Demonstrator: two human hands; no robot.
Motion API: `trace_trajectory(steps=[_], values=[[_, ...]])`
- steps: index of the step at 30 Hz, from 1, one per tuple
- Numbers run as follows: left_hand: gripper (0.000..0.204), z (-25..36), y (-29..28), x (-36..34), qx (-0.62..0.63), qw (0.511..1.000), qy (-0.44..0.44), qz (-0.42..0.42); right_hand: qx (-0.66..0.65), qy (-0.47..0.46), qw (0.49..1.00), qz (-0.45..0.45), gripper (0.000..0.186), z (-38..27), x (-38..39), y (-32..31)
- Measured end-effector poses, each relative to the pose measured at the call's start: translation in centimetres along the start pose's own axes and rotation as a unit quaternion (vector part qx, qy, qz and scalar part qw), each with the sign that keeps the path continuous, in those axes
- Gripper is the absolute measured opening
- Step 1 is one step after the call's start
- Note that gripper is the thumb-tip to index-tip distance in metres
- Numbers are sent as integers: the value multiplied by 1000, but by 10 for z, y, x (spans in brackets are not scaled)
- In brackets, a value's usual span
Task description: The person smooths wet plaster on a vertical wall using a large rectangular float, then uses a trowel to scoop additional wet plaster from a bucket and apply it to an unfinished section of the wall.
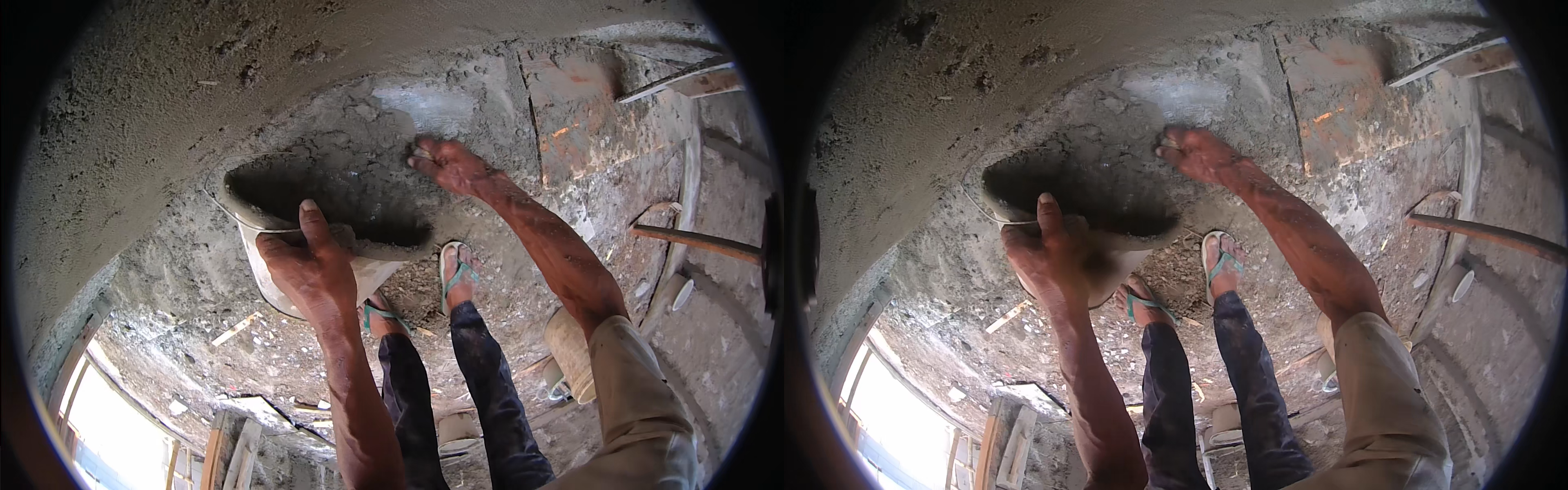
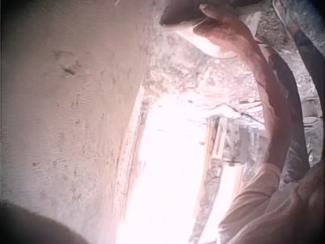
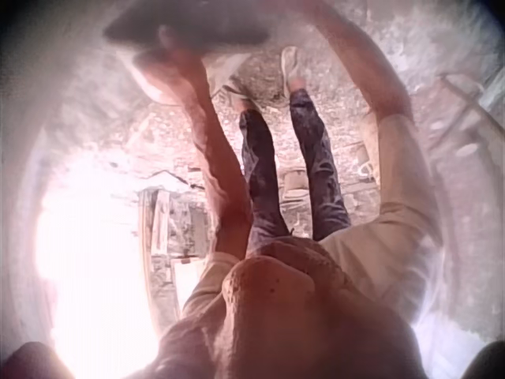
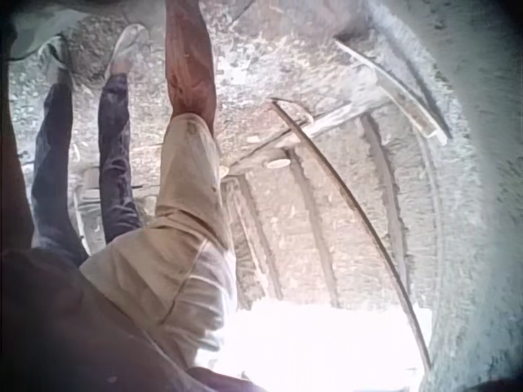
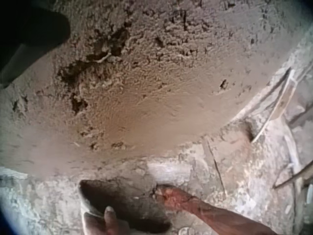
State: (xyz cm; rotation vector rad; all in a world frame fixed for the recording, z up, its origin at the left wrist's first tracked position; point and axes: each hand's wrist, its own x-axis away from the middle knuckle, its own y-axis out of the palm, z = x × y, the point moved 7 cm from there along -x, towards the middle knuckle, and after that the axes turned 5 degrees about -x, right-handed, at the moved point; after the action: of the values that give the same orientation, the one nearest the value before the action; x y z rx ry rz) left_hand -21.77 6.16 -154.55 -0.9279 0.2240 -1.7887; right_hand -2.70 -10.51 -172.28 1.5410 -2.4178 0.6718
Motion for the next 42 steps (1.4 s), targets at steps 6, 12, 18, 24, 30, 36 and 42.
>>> trace_trajectory(steps=[6, 12, 18, 24, 30, 36, 42], values=[[44, -2, -13, -7, -35, 999, 20, 11, 265, -52, 952, -146, 29, -89, -7, 41], [40, -4, -37, 4, 9, 998, 62, 26, 424, -238, 870, -82, 25, -99, 81, 15], [33, -42, -93, 37, 103, 994, 22, 1, 126, 205, 960, 140, 29, 43, 206, -65], [21, -126, -178, 56, 185, 977, -79, 68, 316, 111, 942, -23, 33, 37, 202, -43], [18, -183, -200, 65, 256, 950, -119, 132, 441, -115, 877, -155, 41, -5, 28, 46], [15, -179, -190, 61, 273, 952, -84, 107, 552, -274, 786, -55, 40, -32, -99, 94], [15, -163, -194, 53, 331, 933, -88, 113, 456, -60, 884, -83, 45, -150, -98, 93]])
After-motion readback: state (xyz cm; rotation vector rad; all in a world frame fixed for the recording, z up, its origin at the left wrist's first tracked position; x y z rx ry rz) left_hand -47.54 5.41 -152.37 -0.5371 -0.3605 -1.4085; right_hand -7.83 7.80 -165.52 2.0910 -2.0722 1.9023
